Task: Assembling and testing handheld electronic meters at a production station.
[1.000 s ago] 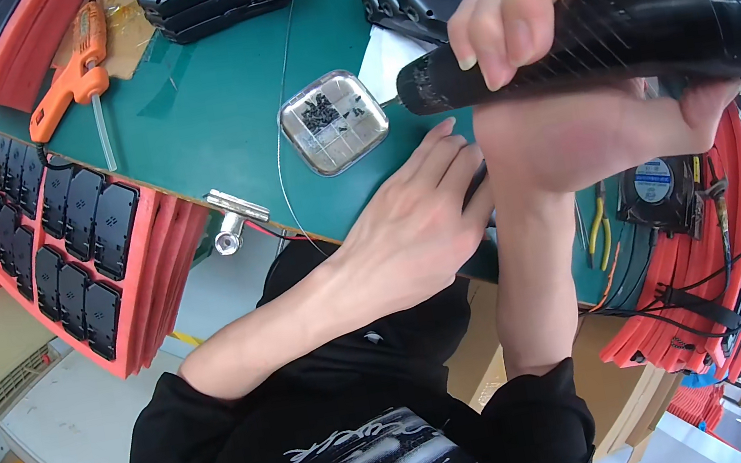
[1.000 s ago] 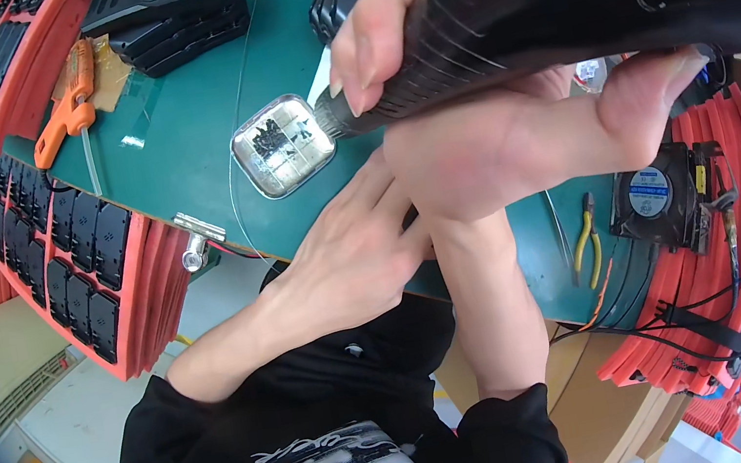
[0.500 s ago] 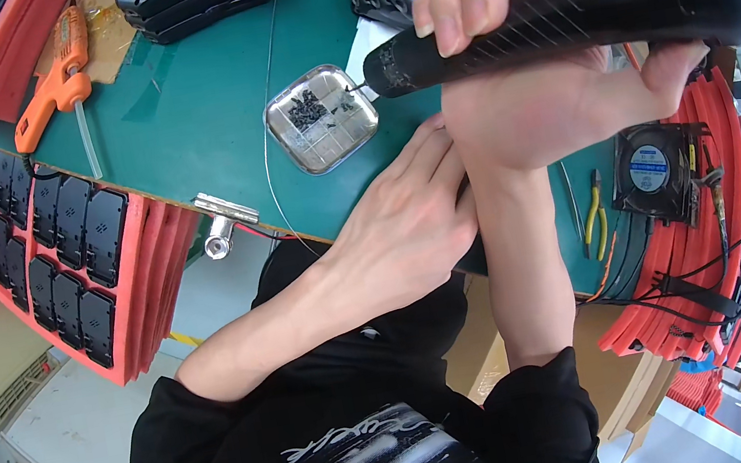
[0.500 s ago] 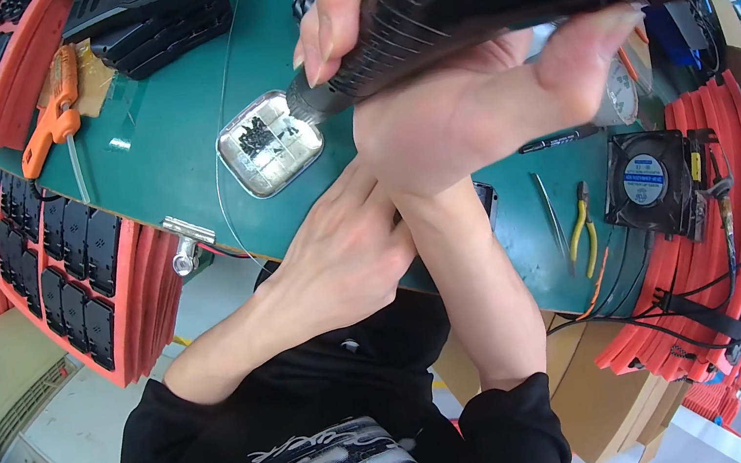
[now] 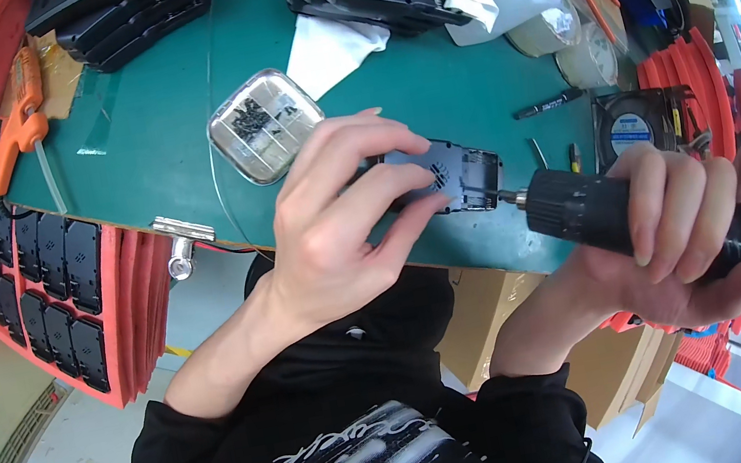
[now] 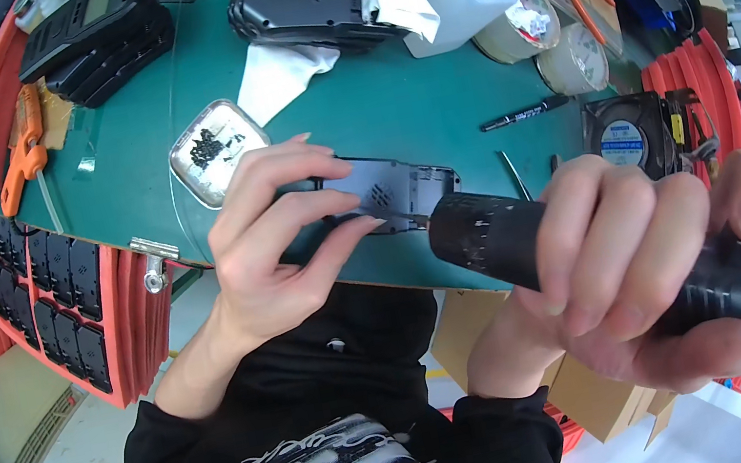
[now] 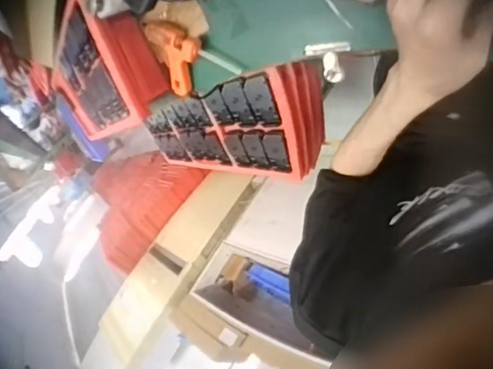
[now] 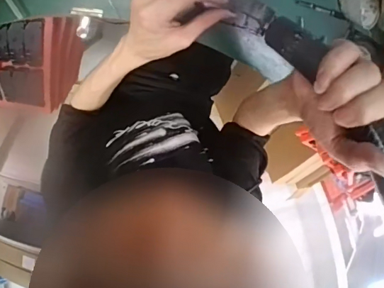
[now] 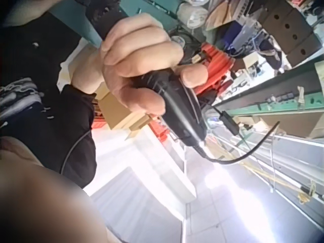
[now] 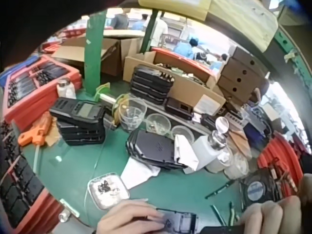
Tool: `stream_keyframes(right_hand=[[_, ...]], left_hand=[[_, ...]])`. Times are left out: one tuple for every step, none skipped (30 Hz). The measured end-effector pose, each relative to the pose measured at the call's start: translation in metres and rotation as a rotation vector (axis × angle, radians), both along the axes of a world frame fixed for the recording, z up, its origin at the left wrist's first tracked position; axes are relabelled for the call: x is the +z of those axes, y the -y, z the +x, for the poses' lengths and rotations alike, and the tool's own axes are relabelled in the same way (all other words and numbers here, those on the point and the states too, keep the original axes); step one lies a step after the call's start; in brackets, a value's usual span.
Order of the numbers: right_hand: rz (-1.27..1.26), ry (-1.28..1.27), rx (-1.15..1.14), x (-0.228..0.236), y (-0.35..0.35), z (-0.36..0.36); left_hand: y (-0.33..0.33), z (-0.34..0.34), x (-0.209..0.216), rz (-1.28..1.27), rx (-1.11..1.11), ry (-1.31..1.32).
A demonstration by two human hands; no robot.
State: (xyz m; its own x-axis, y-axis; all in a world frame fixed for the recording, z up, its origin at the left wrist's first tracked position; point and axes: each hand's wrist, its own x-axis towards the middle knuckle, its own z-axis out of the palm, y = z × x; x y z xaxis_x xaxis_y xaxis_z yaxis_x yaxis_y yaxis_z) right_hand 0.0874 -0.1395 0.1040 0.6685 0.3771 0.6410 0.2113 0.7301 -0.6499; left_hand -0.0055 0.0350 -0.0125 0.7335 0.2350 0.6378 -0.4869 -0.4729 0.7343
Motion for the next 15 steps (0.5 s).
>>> stream_keyframes(right_hand=[[-0.006, -0.003, 0.007, -0.0031, 0.0004, -0.002], [-0.01, -0.004, 0.014, -0.0048, 0.0012, -0.0036], [-0.008, -0.007, 0.009, -0.0062, 0.0024, -0.0043], [-0.02, -0.002, 0.014, -0.0075, 0.0031, -0.0044], [-0.031, 0.003, 0.02, -0.0087, 0.0035, -0.0043], [-0.042, 0.008, 0.026, -0.0095, 0.0036, -0.0043], [-0.04, 0.007, 0.025, -0.0101, 0.0032, -0.0042], [-0.04, 0.011, 0.033, -0.0106, 0.0024, -0.0041], [-0.041, 0.017, 0.041, -0.011, 0.0017, -0.004], [-0.042, 0.022, 0.048, -0.0112, 0.0015, -0.0041], [-0.041, 0.021, 0.046, -0.0112, 0.0016, -0.0042], [-0.044, 0.022, 0.045, -0.0111, 0.0016, -0.0044], [-0.048, 0.023, 0.044, -0.011, 0.0016, -0.0046], [-0.052, 0.024, 0.043, -0.0111, 0.0016, -0.0049], [-0.052, 0.023, 0.041, -0.0114, 0.0014, -0.0051]], left_hand=[[0.0007, 0.0008, 0.0014, -0.001, -0.006, -0.003], [0.0007, 0.0018, 0.004, 0.002, -0.013, -0.006], [0.0008, 0.0025, 0.0063, 0.005, -0.019, -0.008], [0.001, 0.003, 0.0074, 0.008, -0.024, -0.011], [0.0014, 0.0033, 0.0078, 0.01, -0.028, -0.013], [0.0017, 0.0034, 0.0081, 0.017, -0.031, -0.012], [0.0019, 0.0035, 0.0084, 0.023, -0.033, -0.012], [0.0021, 0.0036, 0.0085, 0.03, -0.034, -0.01], [0.0019, 0.0036, 0.0084, 0.032, -0.036, -0.012], [0.0012, 0.0035, 0.008, 0.041, -0.039, -0.007], [0.0004, 0.0033, 0.0075, 0.05, -0.043, -0.002], [-0.0001, 0.0029, 0.0071, 0.059, -0.047, 0.004], [-0.0002, 0.0026, 0.0068, 0.06, -0.049, 0.003], [-0.0002, 0.0023, 0.0065, 0.058, -0.047, 0.0], [-0.0002, 0.0021, 0.0062, 0.057, -0.046, -0.002]])
